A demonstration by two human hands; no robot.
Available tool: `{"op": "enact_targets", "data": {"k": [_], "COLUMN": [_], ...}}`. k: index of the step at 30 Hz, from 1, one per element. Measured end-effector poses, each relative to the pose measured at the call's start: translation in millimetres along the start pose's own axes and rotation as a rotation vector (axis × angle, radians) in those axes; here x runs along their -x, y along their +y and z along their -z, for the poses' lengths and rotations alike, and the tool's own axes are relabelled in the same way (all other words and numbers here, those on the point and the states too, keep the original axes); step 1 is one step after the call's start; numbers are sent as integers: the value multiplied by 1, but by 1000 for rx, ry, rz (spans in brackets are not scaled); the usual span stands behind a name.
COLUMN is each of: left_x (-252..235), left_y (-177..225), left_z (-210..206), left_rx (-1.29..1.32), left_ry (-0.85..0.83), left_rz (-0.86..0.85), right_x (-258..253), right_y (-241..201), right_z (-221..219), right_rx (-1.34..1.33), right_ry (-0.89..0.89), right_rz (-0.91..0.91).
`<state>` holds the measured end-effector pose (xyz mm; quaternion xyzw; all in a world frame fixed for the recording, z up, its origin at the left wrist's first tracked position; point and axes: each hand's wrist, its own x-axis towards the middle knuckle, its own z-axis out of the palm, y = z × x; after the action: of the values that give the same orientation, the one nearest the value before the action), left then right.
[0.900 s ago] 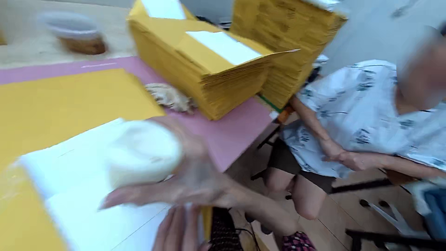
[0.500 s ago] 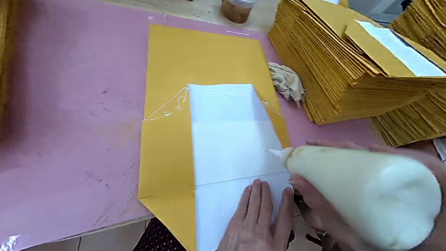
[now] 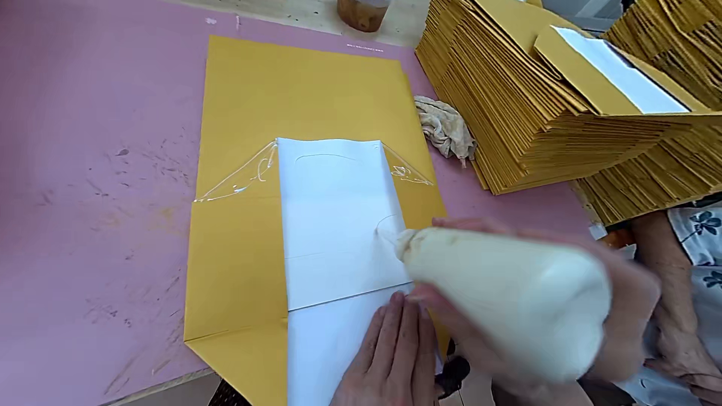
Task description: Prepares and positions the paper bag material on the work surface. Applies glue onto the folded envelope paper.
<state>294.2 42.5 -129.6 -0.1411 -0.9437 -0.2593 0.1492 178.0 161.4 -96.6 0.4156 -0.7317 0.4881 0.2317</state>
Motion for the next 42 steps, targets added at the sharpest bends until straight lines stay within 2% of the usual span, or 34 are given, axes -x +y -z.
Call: {"op": "enact_targets", "data": {"k": [2, 4, 6, 8, 12, 16, 28, 32, 35, 42], "left_x": [5, 10, 14, 16, 16, 14, 14, 13, 14, 14], "left_y": [-1, -5, -10, -15, -21, -29, -25, -26, -26, -26], "left_z": [5, 12, 13, 9, 2, -7, -2, -3, -2, -1], "left_rx": [-14, -46, -74, -112, -170, -209, -176, -179, -174, -175], "left_ry": [-42, -79, -85, -50, 22, 22, -11, -9, -22, -34], "left_rz": [-9, -25, -48, -77, -102, -87, -60, -66, -65, -65], "right_x": [-6, -9, -13, -15, -7, -5, -9, -9, 1, -9], "right_y": [10, 21, 27, 31, 40, 43, 28, 33, 39, 40], "right_z": [7, 20, 34, 48, 70, 75, 44, 56, 73, 84], "right_rx": [-58, -173, -341, -379, -287, -210, -216, -163, -73, -114], "right_ry": [249, 425, 534, 559, 496, 401, 233, 233, 248, 296], "right_rz": [-103, -215, -342, -437, -511, -536, -431, -419, -479, -474]}}
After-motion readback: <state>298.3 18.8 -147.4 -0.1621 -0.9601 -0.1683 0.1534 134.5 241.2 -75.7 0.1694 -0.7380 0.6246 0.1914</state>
